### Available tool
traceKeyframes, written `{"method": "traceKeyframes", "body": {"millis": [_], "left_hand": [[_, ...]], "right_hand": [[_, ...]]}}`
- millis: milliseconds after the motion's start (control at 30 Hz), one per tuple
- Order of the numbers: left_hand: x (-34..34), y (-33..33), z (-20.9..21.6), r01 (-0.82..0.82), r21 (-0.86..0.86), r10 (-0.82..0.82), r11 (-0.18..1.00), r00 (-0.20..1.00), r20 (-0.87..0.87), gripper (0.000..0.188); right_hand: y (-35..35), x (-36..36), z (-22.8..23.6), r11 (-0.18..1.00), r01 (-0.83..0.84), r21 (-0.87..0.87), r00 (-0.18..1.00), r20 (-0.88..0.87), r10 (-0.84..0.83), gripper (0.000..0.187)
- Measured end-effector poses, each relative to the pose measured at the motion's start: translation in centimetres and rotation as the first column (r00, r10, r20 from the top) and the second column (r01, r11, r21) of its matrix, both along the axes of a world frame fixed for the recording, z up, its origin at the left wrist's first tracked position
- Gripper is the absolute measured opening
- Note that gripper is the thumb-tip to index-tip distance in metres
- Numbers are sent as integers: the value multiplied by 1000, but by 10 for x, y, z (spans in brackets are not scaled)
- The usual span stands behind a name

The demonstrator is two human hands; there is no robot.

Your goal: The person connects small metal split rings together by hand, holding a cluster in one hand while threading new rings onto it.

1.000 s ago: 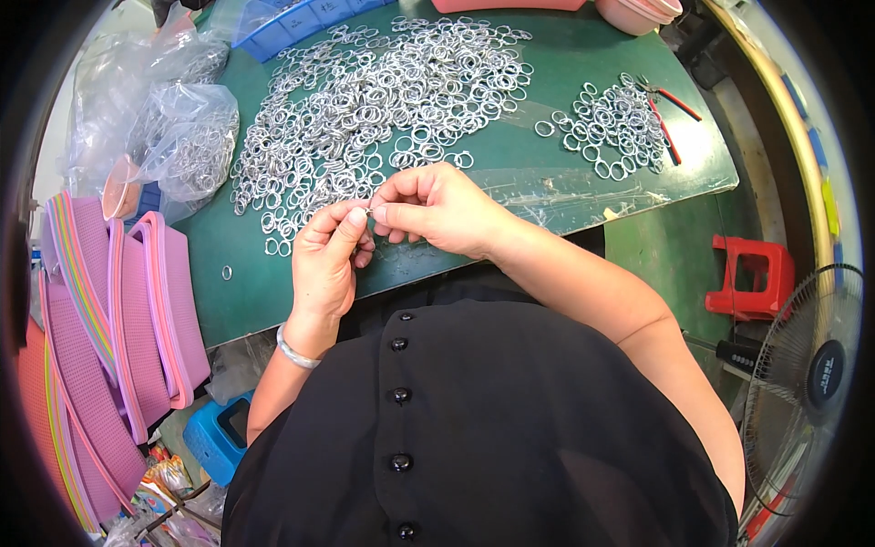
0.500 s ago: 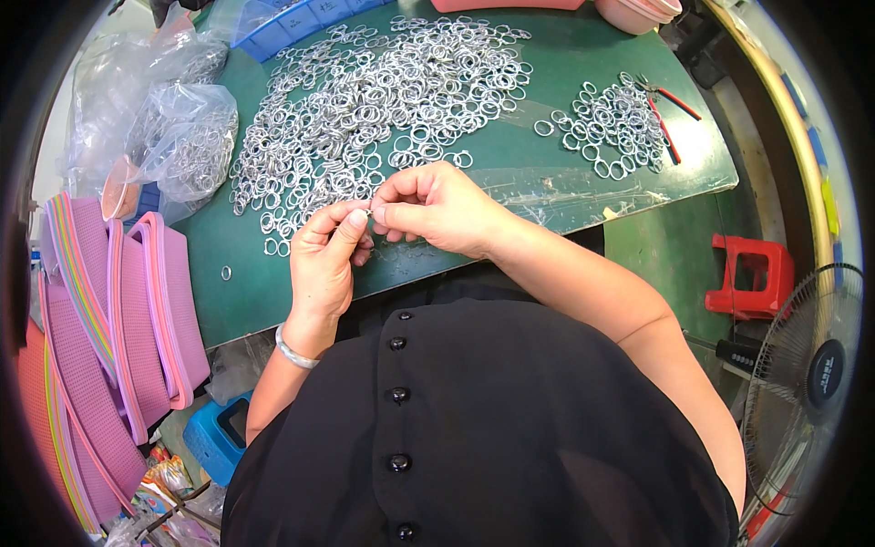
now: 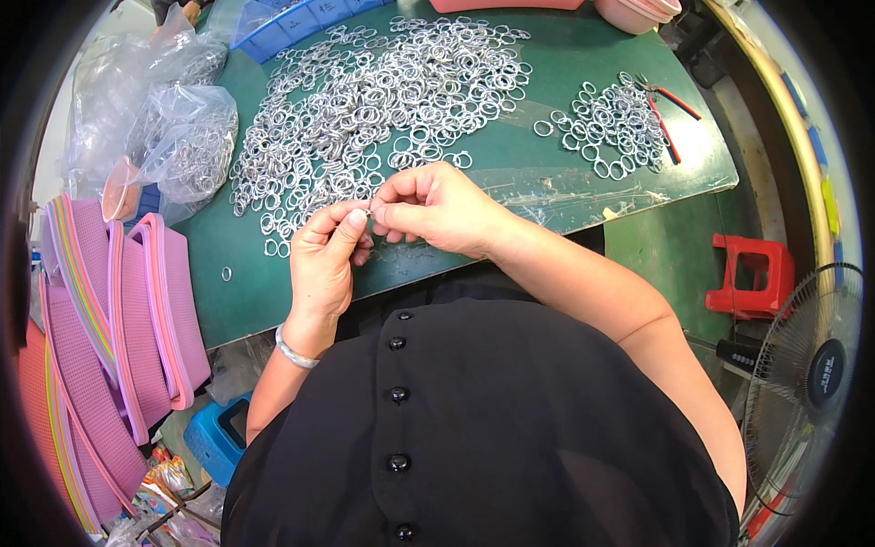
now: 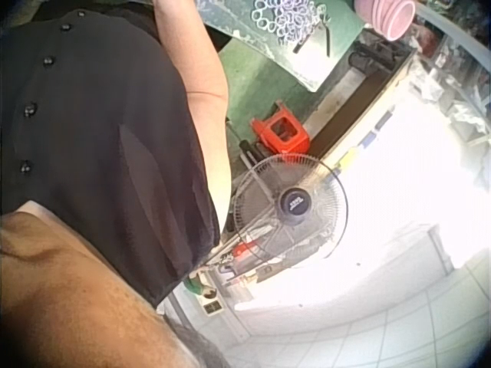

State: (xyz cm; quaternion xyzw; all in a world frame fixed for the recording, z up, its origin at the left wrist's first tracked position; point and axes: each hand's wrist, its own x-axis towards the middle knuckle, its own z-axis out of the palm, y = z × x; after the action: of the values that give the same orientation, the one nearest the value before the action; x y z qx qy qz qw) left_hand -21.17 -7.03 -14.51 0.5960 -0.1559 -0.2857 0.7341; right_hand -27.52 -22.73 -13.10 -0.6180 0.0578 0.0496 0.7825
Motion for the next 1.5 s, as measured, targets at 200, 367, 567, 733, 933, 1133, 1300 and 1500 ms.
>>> {"method": "traceKeyframes", "body": {"millis": [200, 367, 567, 733, 933, 1133, 1300, 1500], "left_hand": [[-1, -2, -1, -5, 16, 5, 1000, 1000, -1, 14], [1, -4, -3, 3, 20, -2, 1000, 1000, -20, 17], [6, -8, -3, 50, -42, -53, 998, 996, -73, 21], [4, -13, 1, 55, -48, -60, 997, 991, -122, 22], [1, -14, 2, 79, -37, -83, 996, 988, -127, 22], [-3, -14, 2, 44, -37, -49, 998, 990, -132, 18], [-6, -15, 7, 47, -46, -52, 998, 992, -117, 16], [-8, -15, 8, 35, -53, -40, 998, 995, -93, 14]], "right_hand": [[2, 0, -6, 1000, 28, 6, 999, 30, -28, 13], [0, -2, -10, 1000, -3, -25, 1000, 5, 3, 11], [3, -5, -7, 995, 56, -79, 992, 116, -47, 16], [3, -6, -7, 985, 107, -138, 978, 191, -79, 13], [0, -9, -9, 979, 150, -137, 966, 230, -116, 12], [-3, -12, -7, 931, 223, -289, 945, 300, -133, 12], [-4, -14, -8, 879, 291, -379, 909, 397, -130, 12], [-7, -15, -8, 843, 322, -432, 880, 465, -98, 10]]}}
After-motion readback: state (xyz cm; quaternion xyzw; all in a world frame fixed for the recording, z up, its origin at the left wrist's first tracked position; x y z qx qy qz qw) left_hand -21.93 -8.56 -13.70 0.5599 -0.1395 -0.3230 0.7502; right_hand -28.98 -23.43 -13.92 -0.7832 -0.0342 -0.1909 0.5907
